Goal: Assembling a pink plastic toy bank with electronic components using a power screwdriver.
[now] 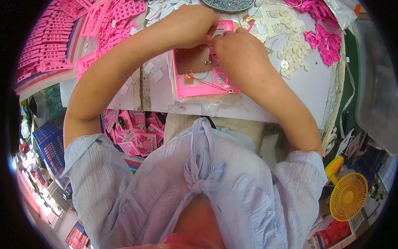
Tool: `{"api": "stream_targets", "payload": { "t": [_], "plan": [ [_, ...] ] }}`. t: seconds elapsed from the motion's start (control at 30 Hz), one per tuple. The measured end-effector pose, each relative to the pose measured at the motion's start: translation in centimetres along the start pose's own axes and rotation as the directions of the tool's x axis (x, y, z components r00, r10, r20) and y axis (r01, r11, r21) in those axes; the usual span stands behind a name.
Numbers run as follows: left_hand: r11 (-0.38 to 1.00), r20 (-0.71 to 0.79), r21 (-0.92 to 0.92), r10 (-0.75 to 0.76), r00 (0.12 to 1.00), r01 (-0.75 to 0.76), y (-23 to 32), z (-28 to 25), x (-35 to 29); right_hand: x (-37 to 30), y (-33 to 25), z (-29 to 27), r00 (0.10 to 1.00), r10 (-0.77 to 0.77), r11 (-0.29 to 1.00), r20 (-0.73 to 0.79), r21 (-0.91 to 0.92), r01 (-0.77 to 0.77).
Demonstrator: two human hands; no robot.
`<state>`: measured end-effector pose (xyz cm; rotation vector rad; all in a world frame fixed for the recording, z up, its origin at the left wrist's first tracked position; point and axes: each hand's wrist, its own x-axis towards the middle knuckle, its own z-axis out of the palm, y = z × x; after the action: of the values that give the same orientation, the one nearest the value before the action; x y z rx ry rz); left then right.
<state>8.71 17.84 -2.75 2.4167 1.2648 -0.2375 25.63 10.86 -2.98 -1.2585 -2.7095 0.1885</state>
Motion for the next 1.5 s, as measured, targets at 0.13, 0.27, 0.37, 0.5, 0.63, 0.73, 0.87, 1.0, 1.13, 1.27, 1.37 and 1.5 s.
{"api": "stream_targets", "payload": {
  "t": [0.13, 0.27, 0.37, 0.5, 0.63, 0.73, 0.87, 1.0, 1.13, 1.27, 1.37, 1.5],
  "plan": [
    [0.989, -0.024, -0.142, 0.024, 0.999, -0.027, -1.4, 0.2, -0.1, 0.0, 1.0, -0.4, 0.992, -0.1, 0.99, 0.078, 0.104, 0.091],
    [0.976, -0.033, -0.216, 0.017, 0.999, -0.024, -1.3, -0.3, -1.1, 0.4, 1.2, -0.8, 1.0, -0.011, 0.989, 0.013, 0.148, 0.009],
    [0.979, -0.124, -0.166, 0.098, 0.987, -0.118, -1.6, 0.4, -1.4, 0.7, 1.7, 1.3, 0.96, -0.03, 0.953, -0.279, 0.282, 0.111],
    [0.948, -0.135, -0.269, 0.135, 0.982, -0.167, -2.3, 0.5, -1.4, 0.7, 2.1, 3.3, 0.937, 0.05, 0.939, -0.345, 0.336, 0.073],
    [0.938, -0.156, -0.292, 0.147, 0.977, -0.187, -2.8, 1.2, -1.5, 0.7, 2.3, 3.1, 0.959, 0.076, 0.917, -0.272, 0.398, 0.04],
    [0.94, -0.174, -0.281, 0.148, 0.974, -0.193, -2.7, 1.4, -1.6, 0.5, 2.3, 3.1, 0.96, 0.05, 0.931, -0.275, 0.361, 0.055],
    [0.941, -0.141, -0.302, 0.116, 0.983, -0.154, -2.4, 1.2, -1.7, 1.2, 2.8, 1.1, 0.962, -0.204, 0.945, -0.184, 0.22, 0.243],
    [0.936, -0.152, -0.311, 0.122, 0.981, -0.165, -2.5, 1.6, -1.6, 0.8, 2.8, -0.4, 0.909, -0.411, 0.909, -0.07, 0.044, 0.415],
    [0.943, -0.134, -0.291, 0.13, 0.982, -0.164, -2.4, 1.2, -1.6, 2.1, 4.5, -1.2, 0.839, -0.541, 0.834, 0.06, 0.169, 0.526],
    [0.938, -0.153, -0.281, 0.168, 0.974, -0.206, -2.9, 1.5, -1.5, 3.9, 5.5, -1.7, 0.848, -0.502, 0.829, 0.168, 0.375, 0.416],
    [0.936, -0.172, -0.239, 0.22, 0.96, -0.258, -3.2, 1.4, -1.4, 2.2, 5.2, -0.3, 0.93, -0.364, 0.878, 0.052, 0.351, 0.324],
    [0.964, -0.189, -0.106, 0.22, 0.957, -0.243, -2.3, 2.1, -1.4, -0.9, 1.8, 1.9, 0.954, -0.244, 0.962, -0.173, 0.083, 0.261]
  ]
}}
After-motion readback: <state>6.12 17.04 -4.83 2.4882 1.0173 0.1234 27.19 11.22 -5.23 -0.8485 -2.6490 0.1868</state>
